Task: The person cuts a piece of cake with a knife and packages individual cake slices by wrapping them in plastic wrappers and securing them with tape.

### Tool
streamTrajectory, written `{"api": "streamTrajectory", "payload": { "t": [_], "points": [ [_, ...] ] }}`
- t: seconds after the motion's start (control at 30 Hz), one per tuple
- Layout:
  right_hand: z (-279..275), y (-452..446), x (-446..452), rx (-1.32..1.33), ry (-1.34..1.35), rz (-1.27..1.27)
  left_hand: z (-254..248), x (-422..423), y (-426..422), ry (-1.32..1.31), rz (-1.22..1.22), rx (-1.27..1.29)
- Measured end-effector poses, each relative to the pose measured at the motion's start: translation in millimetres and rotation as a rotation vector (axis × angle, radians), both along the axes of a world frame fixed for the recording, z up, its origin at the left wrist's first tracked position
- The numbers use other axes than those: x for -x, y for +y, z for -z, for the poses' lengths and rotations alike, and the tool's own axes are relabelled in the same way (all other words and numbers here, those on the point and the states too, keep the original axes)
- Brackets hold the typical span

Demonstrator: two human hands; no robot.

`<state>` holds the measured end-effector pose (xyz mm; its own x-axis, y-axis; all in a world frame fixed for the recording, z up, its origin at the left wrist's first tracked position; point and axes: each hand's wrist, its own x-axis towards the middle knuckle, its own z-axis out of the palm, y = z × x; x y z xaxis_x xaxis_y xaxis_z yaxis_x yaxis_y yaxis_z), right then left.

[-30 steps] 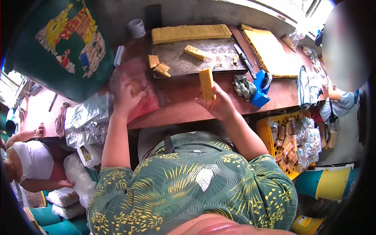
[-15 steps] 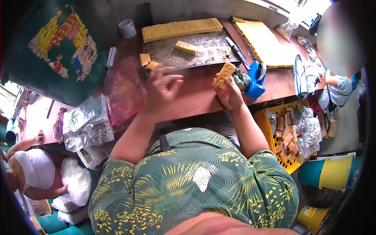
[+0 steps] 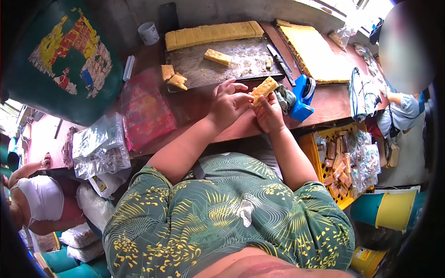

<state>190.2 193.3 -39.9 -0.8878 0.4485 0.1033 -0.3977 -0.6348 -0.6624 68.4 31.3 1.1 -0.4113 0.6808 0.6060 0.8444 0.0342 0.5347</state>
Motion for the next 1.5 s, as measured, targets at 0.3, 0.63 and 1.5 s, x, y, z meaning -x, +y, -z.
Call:
{"api": "streamTrajectory", "payload": {
  "t": [0.3,0.63,1.5],
  "points": [
    [-1,-5,1,-0.024,-0.005,0.041,-2,4,2,0.093,0.012,-0.010],
    [-4,-7,-1,-0.040,-0.023,0.066,-6,5,1,0.110,0.044,-0.006],
    [-6,-14,5,-0.132,-0.063,0.288,-30,19,14,0.221,0.063,0.212]
  ]
}}
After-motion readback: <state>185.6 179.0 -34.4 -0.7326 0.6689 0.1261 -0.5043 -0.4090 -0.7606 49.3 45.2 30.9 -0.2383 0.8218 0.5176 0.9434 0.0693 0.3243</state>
